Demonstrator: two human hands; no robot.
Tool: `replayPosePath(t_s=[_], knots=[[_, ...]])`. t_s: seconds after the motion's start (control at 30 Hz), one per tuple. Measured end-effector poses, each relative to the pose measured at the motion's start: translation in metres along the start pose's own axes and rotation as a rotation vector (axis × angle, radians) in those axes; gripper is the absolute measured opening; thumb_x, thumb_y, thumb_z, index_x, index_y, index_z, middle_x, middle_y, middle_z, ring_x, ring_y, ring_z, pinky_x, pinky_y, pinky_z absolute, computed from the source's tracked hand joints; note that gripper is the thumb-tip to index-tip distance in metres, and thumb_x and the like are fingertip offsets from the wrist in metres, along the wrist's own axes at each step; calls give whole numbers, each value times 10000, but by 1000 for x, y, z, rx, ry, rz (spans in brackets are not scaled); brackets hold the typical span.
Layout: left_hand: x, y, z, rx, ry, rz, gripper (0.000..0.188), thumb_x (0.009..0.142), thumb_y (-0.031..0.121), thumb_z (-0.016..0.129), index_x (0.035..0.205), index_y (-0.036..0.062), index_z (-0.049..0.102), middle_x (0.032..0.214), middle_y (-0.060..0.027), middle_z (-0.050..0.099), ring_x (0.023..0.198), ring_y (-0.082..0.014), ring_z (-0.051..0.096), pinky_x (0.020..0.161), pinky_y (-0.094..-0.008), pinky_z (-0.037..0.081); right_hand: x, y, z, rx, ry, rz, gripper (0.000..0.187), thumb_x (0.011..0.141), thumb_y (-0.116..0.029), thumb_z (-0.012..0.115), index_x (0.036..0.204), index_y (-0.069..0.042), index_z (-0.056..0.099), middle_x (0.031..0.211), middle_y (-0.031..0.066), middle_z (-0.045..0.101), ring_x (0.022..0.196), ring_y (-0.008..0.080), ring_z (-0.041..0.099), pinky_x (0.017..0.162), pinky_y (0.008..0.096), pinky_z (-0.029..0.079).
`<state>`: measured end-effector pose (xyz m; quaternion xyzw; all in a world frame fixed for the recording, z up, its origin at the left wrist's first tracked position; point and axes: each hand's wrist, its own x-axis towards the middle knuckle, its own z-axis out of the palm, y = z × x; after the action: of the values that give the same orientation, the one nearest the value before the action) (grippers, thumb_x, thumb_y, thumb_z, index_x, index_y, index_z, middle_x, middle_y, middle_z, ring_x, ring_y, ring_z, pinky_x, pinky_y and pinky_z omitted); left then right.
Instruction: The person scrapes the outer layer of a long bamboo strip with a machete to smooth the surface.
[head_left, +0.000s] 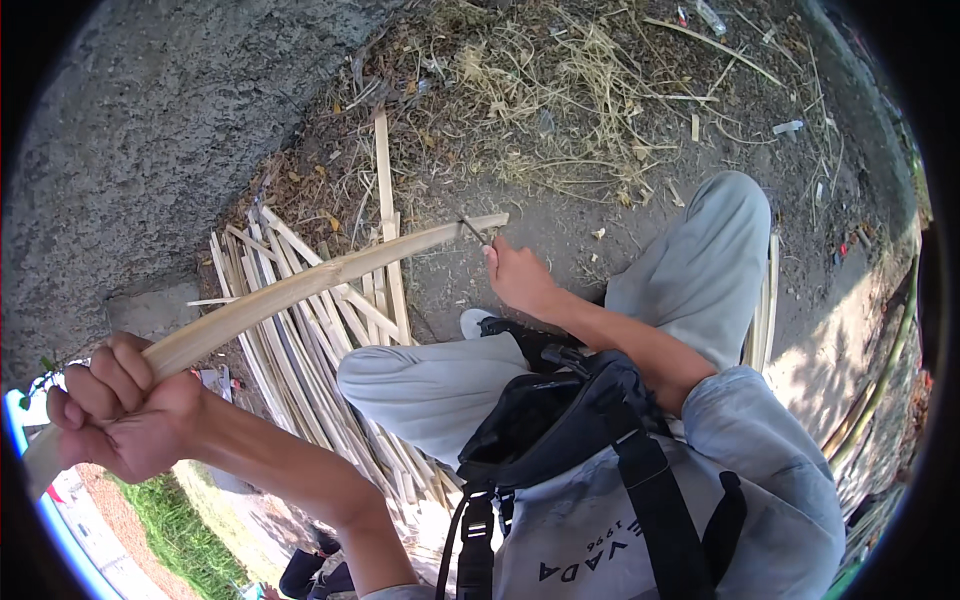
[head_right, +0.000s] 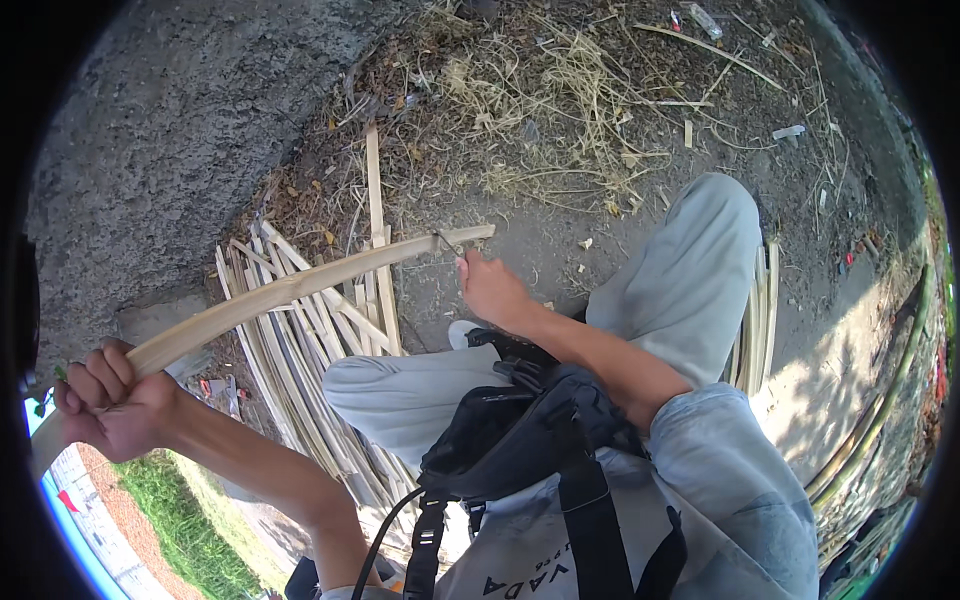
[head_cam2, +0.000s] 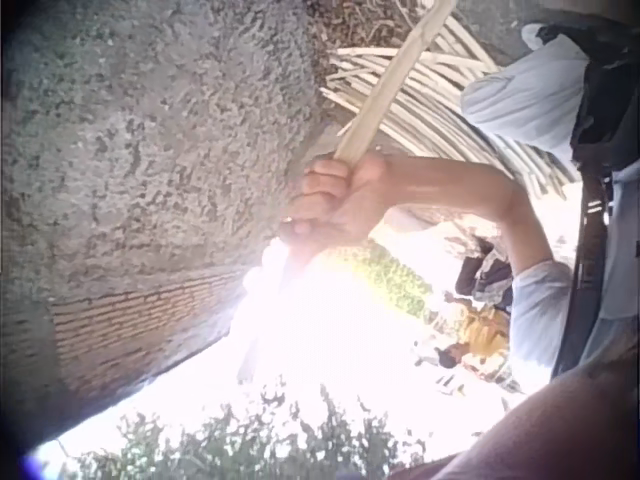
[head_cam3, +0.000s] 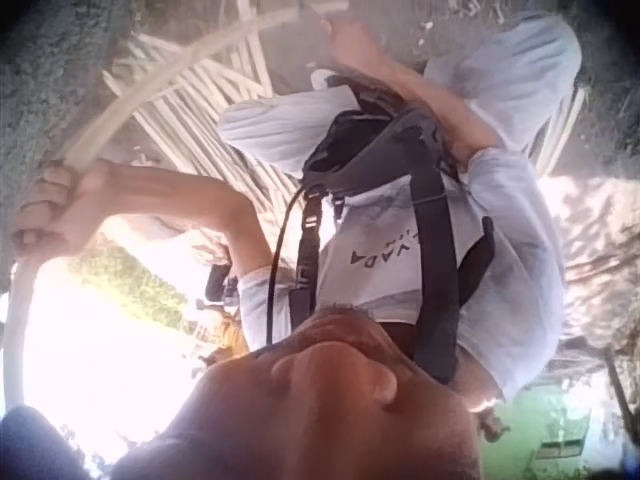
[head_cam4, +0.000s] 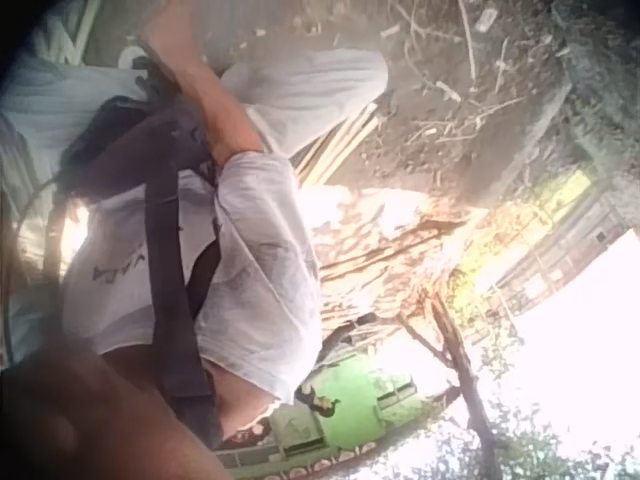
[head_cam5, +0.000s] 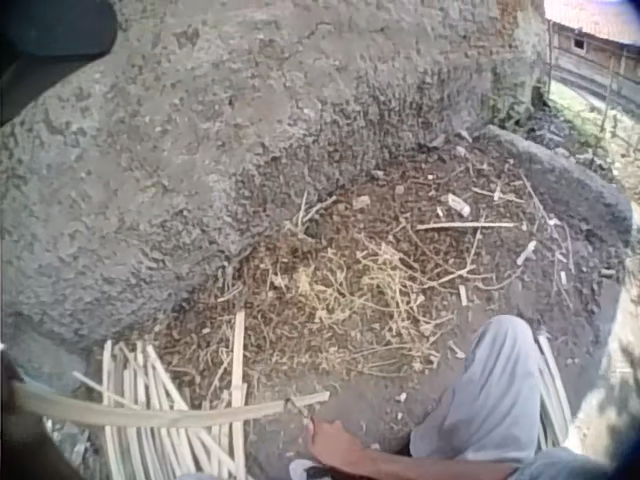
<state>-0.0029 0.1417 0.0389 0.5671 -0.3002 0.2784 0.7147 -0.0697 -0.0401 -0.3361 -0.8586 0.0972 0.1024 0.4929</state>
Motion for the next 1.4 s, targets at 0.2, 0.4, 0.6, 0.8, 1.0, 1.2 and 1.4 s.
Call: replayPosePath(t_s=[0.2, 0.4, 0.6, 0.8, 1.0, 1.2, 1.4], knots=[[4, 23, 3, -106, -134, -87, 269, 889, 196, 513, 679, 141, 355, 472, 52, 217, 370, -53, 119, 383, -224, 140, -19, -36, -24, 70, 0, -102, 325, 980, -306, 403, 972, -1, 514, 685, 300, 599, 688, 514, 600, 627, 581, 493], [2, 6, 7, -155, -173, -19, 299, 880, 170, 492, 653, 159, 298, 454, 58, 221, 358, -43, 113, 348, -214, 124, -5, -15, -15, 23, -5, -32, 310, 978, -294, 408, 944, 2, 495, 645, 289, 579, 642, 512, 575, 598, 587, 469], [9, -2, 13, -240, -186, -32, 314, 881, 152, 469, 626, 163, 287, 437, 58, 254, 338, -29, 128, 338, -195, 119, -3, 100, 24, -103, 60, 138, 319, 966, -293, 424, 967, 8, 529, 707, 286, 606, 712, 500, 604, 637, 581, 488], [10, 10, 5, -199, -153, -79, 260, 856, 175, 553, 642, 166, 406, 431, 71, 266, 348, -32, 134, 358, -202, 142, -11, 18, -3, -19, -38, 66, 321, 963, -288, 426, 1015, 9, 537, 768, 312, 614, 753, 501, 610, 674, 571, 497], [8, -5, 13, -300, -247, -53, 282, 866, 144, 491, 630, 156, 339, 438, 62, 260, 346, -36, 138, 364, -201, 141, -14, 131, 30, -89, 51, 158, 317, 961, -284, 425, 977, 18, 522, 732, 328, 594, 727, 519, 590, 666, 581, 485], [3, 5, 20, -210, -234, -23, 317, 925, 154, 401, 641, 153, 262, 464, 38, 206, 360, -56, 106, 375, -234, 123, -19, 60, 8, -25, 25, 145, 350, 954, -308, 435, 936, 28, 531, 742, 332, 600, 737, 517, 598, 685, 588, 480], [-5, 6, 24, -70, 42, -30, 341, 949, 401, 507, 816, 94, 441, 542, 40, 221, 442, -67, 144, 423, -248, 131, -23, 105, 5, -112, 3, 240, 391, 947, -331, 442, 957, 44, 554, 814, 333, 612, 787, 505, 608, 733, 566, 483]])
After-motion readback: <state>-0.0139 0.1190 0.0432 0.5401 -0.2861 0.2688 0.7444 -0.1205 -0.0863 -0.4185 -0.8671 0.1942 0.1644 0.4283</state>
